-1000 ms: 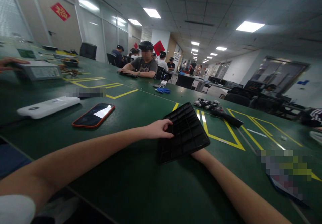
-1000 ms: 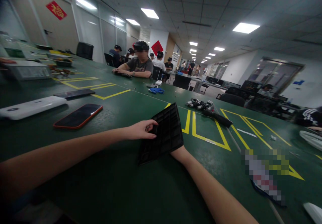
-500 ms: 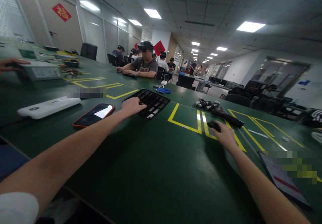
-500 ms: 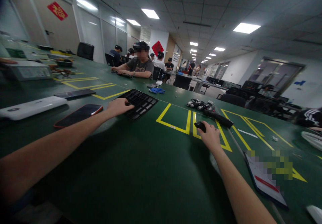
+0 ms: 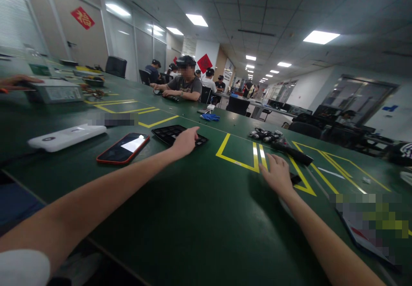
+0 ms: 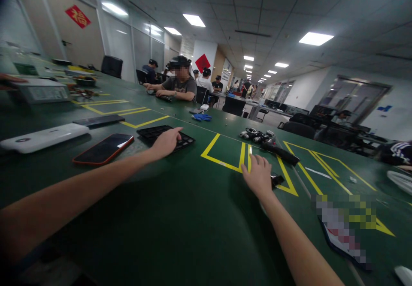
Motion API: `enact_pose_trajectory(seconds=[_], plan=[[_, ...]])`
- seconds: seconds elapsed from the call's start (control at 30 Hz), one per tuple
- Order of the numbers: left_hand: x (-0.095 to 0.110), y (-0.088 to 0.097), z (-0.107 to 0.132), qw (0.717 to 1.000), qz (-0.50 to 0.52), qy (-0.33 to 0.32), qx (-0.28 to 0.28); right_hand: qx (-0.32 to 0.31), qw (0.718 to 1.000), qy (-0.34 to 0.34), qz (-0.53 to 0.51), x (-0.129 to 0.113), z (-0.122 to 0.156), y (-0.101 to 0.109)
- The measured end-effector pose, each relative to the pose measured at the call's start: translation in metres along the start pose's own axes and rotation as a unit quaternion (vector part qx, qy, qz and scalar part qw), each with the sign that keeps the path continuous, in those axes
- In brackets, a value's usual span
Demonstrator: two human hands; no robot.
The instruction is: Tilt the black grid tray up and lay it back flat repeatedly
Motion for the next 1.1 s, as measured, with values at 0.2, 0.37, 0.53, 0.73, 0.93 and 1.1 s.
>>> enact_pose_trajectory(seconds=[0.2, 0.37, 0.53, 0.73, 0.93, 1.1], plan=[[0.059, -0.069, 0.031, 0.966, 0.048, -0.182, -0.175, -0.195, 0.961, 0.179, -0.081, -0.091, 0.048, -0.018], [0.065, -0.063, 0.033, 0.965, 0.011, -0.2, -0.17, -0.218, 0.952, 0.192, -0.099, -0.091, 0.047, -0.019], [0.108, -0.036, 0.068, 0.948, 0.018, -0.283, -0.146, -0.075, 0.994, 0.084, 0.014, -0.026, 0.009, -0.004], [0.171, -0.032, 0.133, 0.852, 0.075, -0.428, -0.292, -0.094, 0.982, -0.1, 0.127, 0.073, -0.004, -0.013], [0.169, -0.033, 0.121, 0.872, 0.069, -0.423, -0.235, -0.121, 0.985, -0.086, 0.091, 0.088, -0.004, -0.037], [0.106, -0.036, 0.066, 0.952, -0.064, -0.262, -0.147, -0.106, 0.988, -0.068, 0.094, 0.087, -0.006, -0.039]])
Point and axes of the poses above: each hand's wrist, its own z-axis away from the middle knuckle, its own y-axis out of the back of the hand, x = y × z, the point moved 7 cm from there along -z, towards the middle knuckle, and after that the axes turned 3 degrees about -y, right-handed, at the moved point
